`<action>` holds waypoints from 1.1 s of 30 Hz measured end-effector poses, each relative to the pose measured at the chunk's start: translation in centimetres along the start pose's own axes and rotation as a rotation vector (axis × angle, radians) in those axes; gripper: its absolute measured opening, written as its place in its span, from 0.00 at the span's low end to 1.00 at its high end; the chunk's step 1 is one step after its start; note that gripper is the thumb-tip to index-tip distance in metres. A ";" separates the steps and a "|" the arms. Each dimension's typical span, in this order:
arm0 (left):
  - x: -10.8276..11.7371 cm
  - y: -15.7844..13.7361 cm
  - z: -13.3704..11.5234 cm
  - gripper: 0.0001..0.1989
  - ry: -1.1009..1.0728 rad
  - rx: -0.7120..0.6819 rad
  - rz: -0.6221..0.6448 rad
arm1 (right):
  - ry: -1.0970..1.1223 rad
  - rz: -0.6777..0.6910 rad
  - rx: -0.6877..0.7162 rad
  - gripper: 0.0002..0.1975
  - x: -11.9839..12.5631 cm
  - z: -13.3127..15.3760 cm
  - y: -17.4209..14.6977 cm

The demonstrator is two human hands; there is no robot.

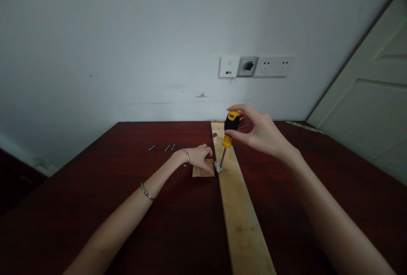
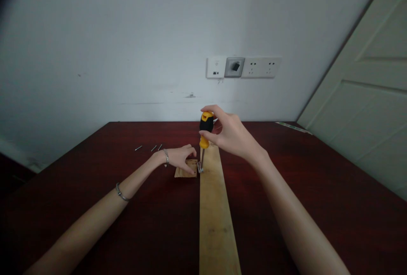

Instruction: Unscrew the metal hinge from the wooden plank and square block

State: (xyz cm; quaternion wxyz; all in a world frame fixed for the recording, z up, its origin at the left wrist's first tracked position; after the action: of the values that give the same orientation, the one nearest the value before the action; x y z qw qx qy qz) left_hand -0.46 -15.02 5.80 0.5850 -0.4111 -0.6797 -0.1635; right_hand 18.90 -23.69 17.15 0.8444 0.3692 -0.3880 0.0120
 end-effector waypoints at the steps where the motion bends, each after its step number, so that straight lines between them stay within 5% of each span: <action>1: -0.1 0.0 -0.1 0.35 0.002 -0.005 0.000 | -0.002 0.004 0.001 0.24 -0.1 0.0 0.0; 33: -2.5 1.7 0.0 0.31 0.018 -0.084 -0.100 | -0.061 0.014 0.021 0.24 0.1 0.4 0.0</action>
State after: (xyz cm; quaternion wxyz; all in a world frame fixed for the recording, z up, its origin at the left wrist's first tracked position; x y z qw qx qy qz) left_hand 0.76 -14.90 3.08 0.5643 -0.3992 -0.6868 -0.2245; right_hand 18.70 -23.98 17.34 0.8281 0.3754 -0.4162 0.0108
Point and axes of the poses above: each hand's wrist, its own y-axis towards the middle knuckle, its own x-axis out of the back of the hand, z = x × y, the point moved 1 cm from there along y, towards the middle knuckle, and after that the axes turned 1 degree about x, right-handed, at the moved point
